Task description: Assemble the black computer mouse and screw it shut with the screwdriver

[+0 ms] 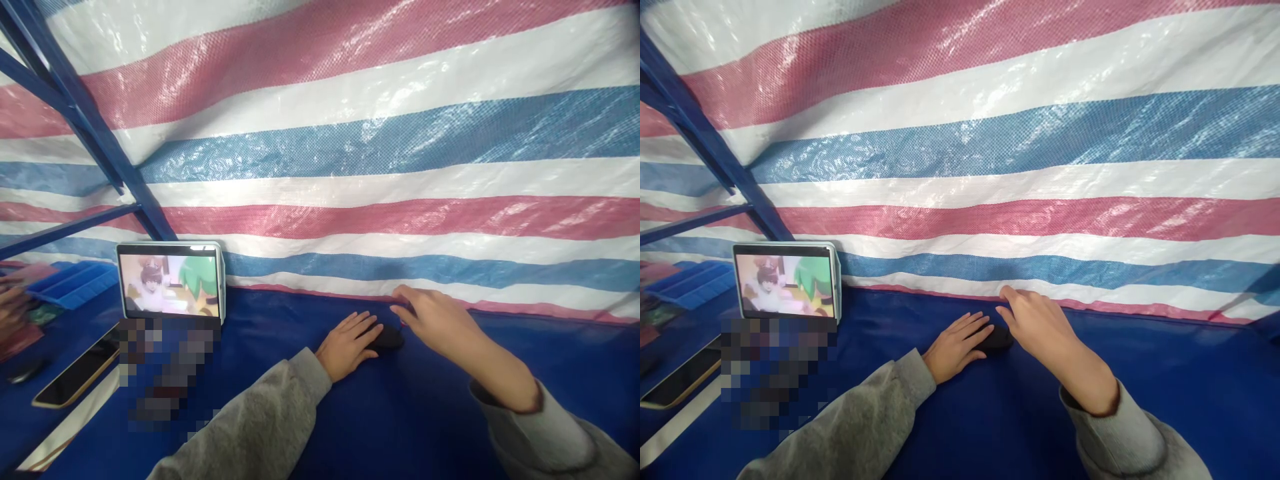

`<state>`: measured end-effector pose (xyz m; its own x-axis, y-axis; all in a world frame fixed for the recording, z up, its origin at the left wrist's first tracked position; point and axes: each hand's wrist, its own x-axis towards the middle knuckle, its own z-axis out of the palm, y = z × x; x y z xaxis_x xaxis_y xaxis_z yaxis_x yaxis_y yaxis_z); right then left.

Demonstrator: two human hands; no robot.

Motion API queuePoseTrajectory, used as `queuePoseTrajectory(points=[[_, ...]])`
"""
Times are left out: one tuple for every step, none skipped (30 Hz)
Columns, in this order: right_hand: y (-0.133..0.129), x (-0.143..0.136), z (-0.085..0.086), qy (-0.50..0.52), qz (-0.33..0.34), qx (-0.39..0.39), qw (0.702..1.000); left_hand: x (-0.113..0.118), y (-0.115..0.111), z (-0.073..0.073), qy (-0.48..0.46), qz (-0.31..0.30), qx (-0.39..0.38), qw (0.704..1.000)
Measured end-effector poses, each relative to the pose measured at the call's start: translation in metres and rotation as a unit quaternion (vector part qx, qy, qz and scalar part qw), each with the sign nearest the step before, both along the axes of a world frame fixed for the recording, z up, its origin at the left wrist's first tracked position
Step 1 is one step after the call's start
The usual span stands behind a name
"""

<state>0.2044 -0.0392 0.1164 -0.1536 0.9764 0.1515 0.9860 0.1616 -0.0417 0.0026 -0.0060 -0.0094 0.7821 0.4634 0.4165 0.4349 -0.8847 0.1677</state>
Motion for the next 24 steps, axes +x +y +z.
queuePoseTrajectory(points=[[0.000,-0.001,0.000,-0.002,0.000,0.000,1.000,0.000,0.001,-0.001,-0.001,-0.003,0.001,1.000],[-0.001,-0.001,0.000,-0.004,0.000,0.001,1.000,0.001,0.002,-0.002,-0.002,-0.006,0.001,1.000],[-0.002,-0.002,0.001,-0.005,0.001,0.001,1.000,0.001,0.002,-0.002,-0.002,-0.008,0.000,1.000],[-0.002,-0.002,0.001,-0.006,0.002,0.001,1.000,0.001,0.002,-0.002,-0.001,-0.009,-0.001,1.000],[-0.003,-0.003,0.002,-0.007,0.001,0.000,1.000,0.001,0.001,-0.001,0.000,-0.009,-0.002,1.000],[-0.004,-0.003,0.003,-0.009,0.001,-0.002,1.000,0.001,0.000,0.001,0.003,-0.007,-0.004,1.000],[-0.004,-0.004,0.004,-0.010,0.002,-0.006,1.000,0.001,-0.001,0.003,0.005,-0.006,-0.005,1.000],[-0.005,-0.004,0.005,-0.008,0.004,-0.009,1.000,0.001,-0.002,0.005,0.010,-0.007,-0.008,1.000],[-0.005,-0.005,0.005,-0.004,0.006,-0.012,1.000,0.000,-0.004,0.007,0.016,-0.007,-0.011,1.000],[-0.005,-0.005,0.006,0.002,0.010,-0.013,1.000,0.000,-0.005,0.008,0.019,-0.009,-0.013,1.000],[-0.005,-0.006,0.006,0.008,0.016,-0.013,1.000,0.000,-0.006,0.009,0.021,-0.010,-0.014,1.000],[-0.004,-0.006,0.006,0.013,0.021,-0.012,1.000,0.000,-0.006,0.009,0.020,-0.011,-0.015,1.000],[-0.004,-0.006,0.006,0.017,0.023,-0.012,1.000,-0.001,-0.006,0.009,0.019,-0.012,-0.016,1.000],[-0.003,-0.006,0.006,0.021,0.025,-0.014,0.999,-0.001,-0.005,0.008,0.017,-0.014,-0.016,1.000],[-0.003,-0.006,0.006,0.025,0.029,-0.017,0.999,-0.001,-0.005,0.007,0.014,-0.016,-0.015,1.000],[-0.003,-0.005,0.006,0.030,0.033,-0.019,0.999,0.000,-0.004,0.005,0.010,-0.017,-0.013,1.000],[-0.003,-0.005,0.006,0.036,0.038,-0.021,0.998,0.000,-0.002,0.004,0.005,-0.019,-0.010,1.000],[-0.004,-0.005,0.007,0.042,0.044,-0.022,0.998,0.000,-0.001,0.002,-0.002,-0.020,-0.007,1.000],[-0.004,-0.005,0.007,0.045,0.046,-0.022,0.998,0.000,0.000,0.001,-0.009,-0.020,-0.005,1.000],[-0.005,-0.005,0.008,0.046,0.043,-0.021,0.998,0.000,0.001,0.000,-0.015,-0.020,-0.004,1.000],[-0.005,-0.005,0.008,0.046,0.035,-0.020,0.998,0.000,0.001,0.000,-0.018,-0.021,-0.003,1.000],[-0.005,-0.005,0.008,0.043,0.025,-0.020,0.999,0.000,0.001,-0.001,-0.019,-0.022,-0.001,1.000],[-0.006,-0.005,0.009,0.040,0.016,-0.021,0.999,0.000,0.001,-0.001,-0.018,-0.024,0.002,1.000],[-0.006,-0.005,0.009,0.036,0.011,-0.022,0.999,-0.001,0.001,0.000,-0.018,-0.025,0.004,1.000]])
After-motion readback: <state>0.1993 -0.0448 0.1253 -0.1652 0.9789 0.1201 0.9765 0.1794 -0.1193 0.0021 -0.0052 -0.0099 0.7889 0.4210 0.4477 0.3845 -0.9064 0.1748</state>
